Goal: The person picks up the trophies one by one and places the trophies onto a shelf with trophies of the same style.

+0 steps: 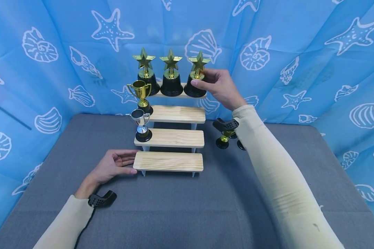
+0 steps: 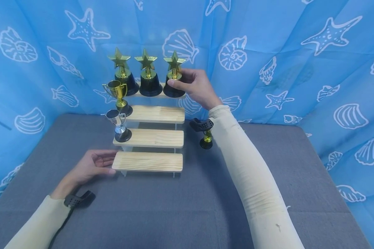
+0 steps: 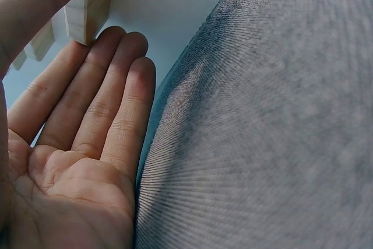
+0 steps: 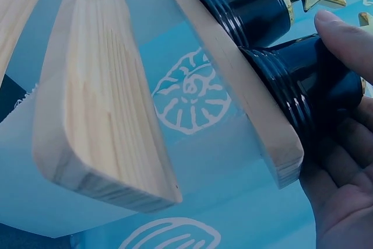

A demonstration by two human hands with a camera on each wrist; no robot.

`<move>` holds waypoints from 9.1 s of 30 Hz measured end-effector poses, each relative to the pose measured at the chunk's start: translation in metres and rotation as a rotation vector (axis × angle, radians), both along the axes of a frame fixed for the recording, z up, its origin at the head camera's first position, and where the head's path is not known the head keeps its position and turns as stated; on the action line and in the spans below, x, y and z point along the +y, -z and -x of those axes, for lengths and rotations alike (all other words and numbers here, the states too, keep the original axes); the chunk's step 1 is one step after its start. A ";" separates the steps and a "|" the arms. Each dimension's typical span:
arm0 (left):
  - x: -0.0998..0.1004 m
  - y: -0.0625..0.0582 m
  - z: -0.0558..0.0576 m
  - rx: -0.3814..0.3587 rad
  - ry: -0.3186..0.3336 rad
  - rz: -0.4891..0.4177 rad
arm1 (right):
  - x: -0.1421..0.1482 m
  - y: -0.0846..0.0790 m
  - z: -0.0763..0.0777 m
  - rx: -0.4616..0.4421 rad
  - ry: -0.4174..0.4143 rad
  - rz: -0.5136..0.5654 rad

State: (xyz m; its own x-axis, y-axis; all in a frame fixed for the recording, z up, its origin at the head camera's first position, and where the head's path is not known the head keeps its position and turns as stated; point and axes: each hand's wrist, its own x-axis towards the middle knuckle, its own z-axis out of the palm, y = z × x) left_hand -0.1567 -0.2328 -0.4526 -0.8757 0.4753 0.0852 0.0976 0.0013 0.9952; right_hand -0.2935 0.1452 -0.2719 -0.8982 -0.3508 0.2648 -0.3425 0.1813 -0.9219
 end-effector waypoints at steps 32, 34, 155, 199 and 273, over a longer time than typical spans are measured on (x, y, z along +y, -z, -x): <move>0.003 0.001 0.001 -0.016 -0.021 0.023 | -0.001 0.001 0.001 -0.053 0.007 0.064; 0.003 0.001 0.001 -0.017 -0.018 0.019 | -0.001 0.002 0.000 -0.055 0.013 0.068; 0.002 0.000 0.002 -0.024 -0.020 0.023 | 0.149 0.095 -0.103 -0.007 0.337 0.279; 0.002 0.000 0.001 -0.007 -0.010 0.005 | 0.168 0.146 -0.088 -0.132 0.336 -0.032; 0.002 0.003 0.002 -0.001 -0.026 0.025 | 0.172 0.175 -0.080 -0.092 0.371 -0.257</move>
